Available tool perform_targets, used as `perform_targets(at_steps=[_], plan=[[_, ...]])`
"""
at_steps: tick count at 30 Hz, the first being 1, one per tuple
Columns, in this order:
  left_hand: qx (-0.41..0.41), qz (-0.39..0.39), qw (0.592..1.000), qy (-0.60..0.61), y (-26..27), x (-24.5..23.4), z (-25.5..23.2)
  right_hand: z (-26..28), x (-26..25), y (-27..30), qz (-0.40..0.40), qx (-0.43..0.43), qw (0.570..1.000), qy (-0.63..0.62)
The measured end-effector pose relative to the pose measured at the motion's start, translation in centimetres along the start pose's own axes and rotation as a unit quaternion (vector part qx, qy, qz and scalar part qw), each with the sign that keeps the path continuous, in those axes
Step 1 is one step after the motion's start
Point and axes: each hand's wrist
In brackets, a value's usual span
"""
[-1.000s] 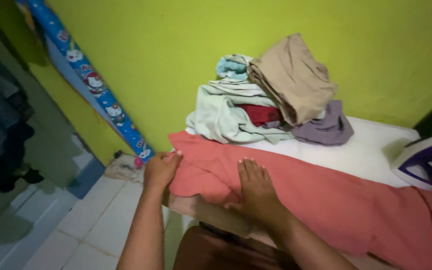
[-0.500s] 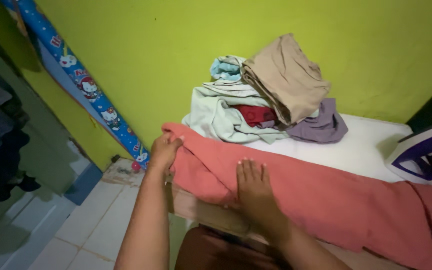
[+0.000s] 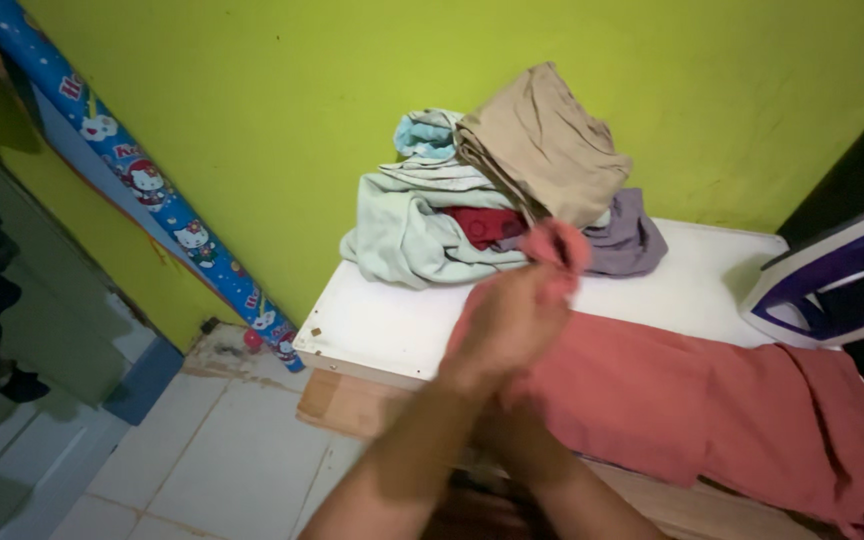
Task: The person irons a pink t-shirt on a makeshift ironing board, folds it, and places it in a cabinet. They then unfold a pair of beige trousers, lay them flat, and begin ironing them.
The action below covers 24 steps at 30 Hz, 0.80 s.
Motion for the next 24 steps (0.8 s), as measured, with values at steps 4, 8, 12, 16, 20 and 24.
perform_targets(at_steps=[4,8,12,16,20,24], plan=[[-0.078,0.158,0.981,-0.08,0.9,4.1,-2.4,0.1,0.0,3.3,0.019,-0.014,0.998,-0.051],[-0.092,0.243,0.964,-0.064,1.3,4.6,-2.2,-0.1,-0.1,3.9,0.009,-0.017,0.996,-0.085],[0.001,0.016,1.0,-0.002,1.7,2.8,2.0,-1.0,-0.2,2.6,-0.025,-0.02,0.992,-0.124],[-0.039,-0.044,0.998,-0.022,3.0,0.5,8.3,-1.8,-0.6,2.6,-0.038,-0.017,0.987,-0.154],[-0.023,0.032,0.997,-0.059,3.7,1.4,11.0,-1.9,-1.3,3.1,-0.04,-0.025,0.982,-0.184],[-0.053,0.075,0.99,-0.11,3.9,2.1,11.3,-1.6,-3.0,4.6,-0.021,-0.033,0.978,-0.207]])
Point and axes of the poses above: each hand's wrist, its own y-axis away from the middle knuckle, its own x-axis out of the palm, z = x × y, and after that the axes turned 8 degrees about z, right-handed
